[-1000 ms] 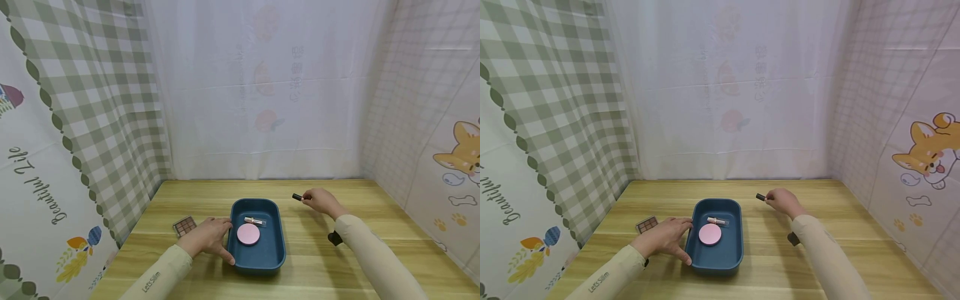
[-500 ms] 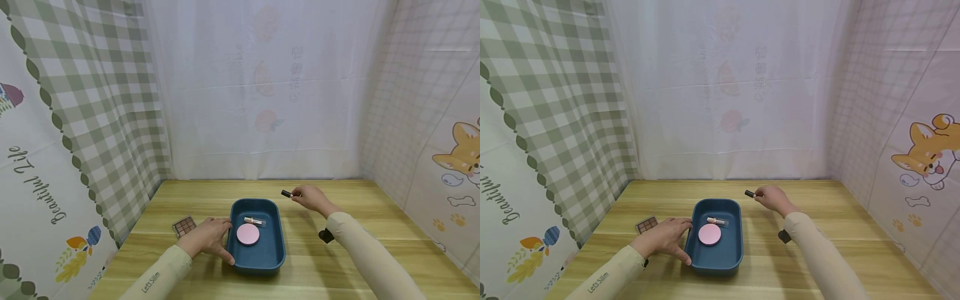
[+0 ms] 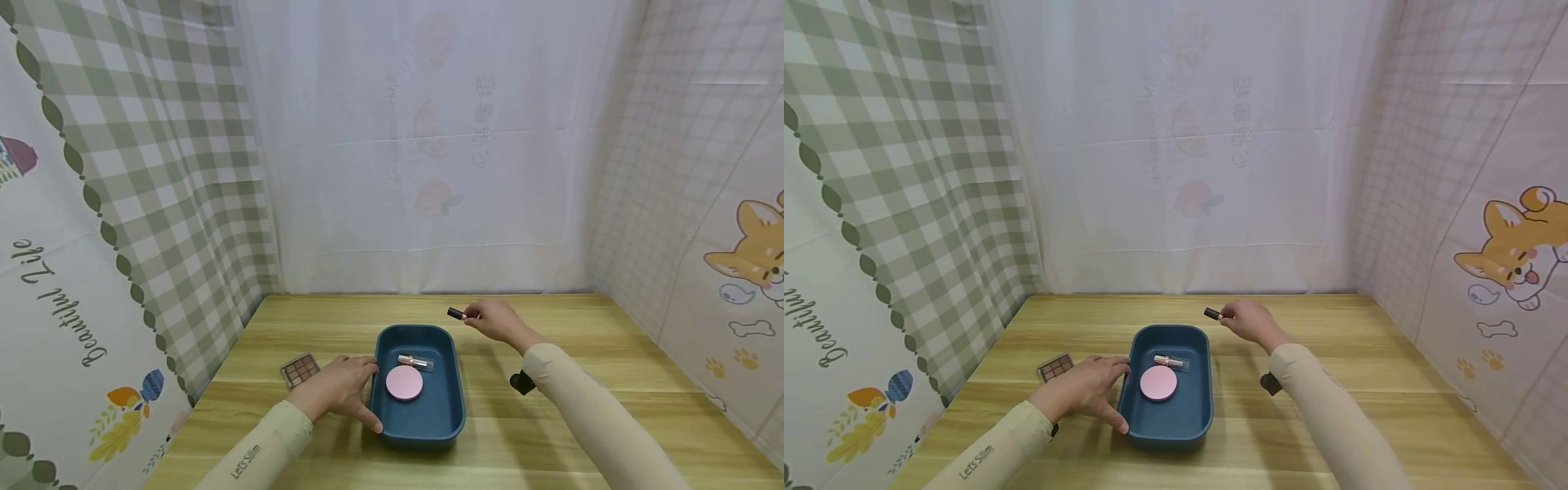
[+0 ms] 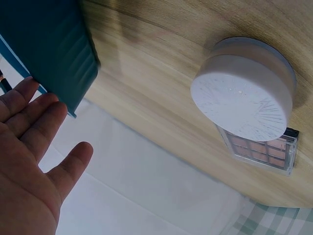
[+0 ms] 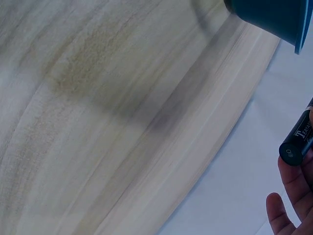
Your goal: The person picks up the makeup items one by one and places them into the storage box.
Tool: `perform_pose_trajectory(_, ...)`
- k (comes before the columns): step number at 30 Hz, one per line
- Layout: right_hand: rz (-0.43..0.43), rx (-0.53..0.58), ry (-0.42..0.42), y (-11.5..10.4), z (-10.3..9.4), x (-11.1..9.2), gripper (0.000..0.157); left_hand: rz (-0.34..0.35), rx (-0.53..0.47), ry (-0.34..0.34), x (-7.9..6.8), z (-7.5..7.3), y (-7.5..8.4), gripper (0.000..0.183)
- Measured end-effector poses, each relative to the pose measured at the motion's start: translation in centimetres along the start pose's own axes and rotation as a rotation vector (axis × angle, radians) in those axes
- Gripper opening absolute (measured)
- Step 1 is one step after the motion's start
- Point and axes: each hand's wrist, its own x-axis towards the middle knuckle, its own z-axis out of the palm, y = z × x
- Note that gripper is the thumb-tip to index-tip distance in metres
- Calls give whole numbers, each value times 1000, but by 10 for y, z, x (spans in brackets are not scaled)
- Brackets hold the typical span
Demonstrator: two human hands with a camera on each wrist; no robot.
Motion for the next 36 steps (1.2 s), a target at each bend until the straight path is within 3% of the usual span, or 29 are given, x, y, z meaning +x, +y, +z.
perform_pose_trajectory(36, -121, -1, 25, -36, 9, 16, 10, 7, 1, 14, 0, 2, -1, 108)
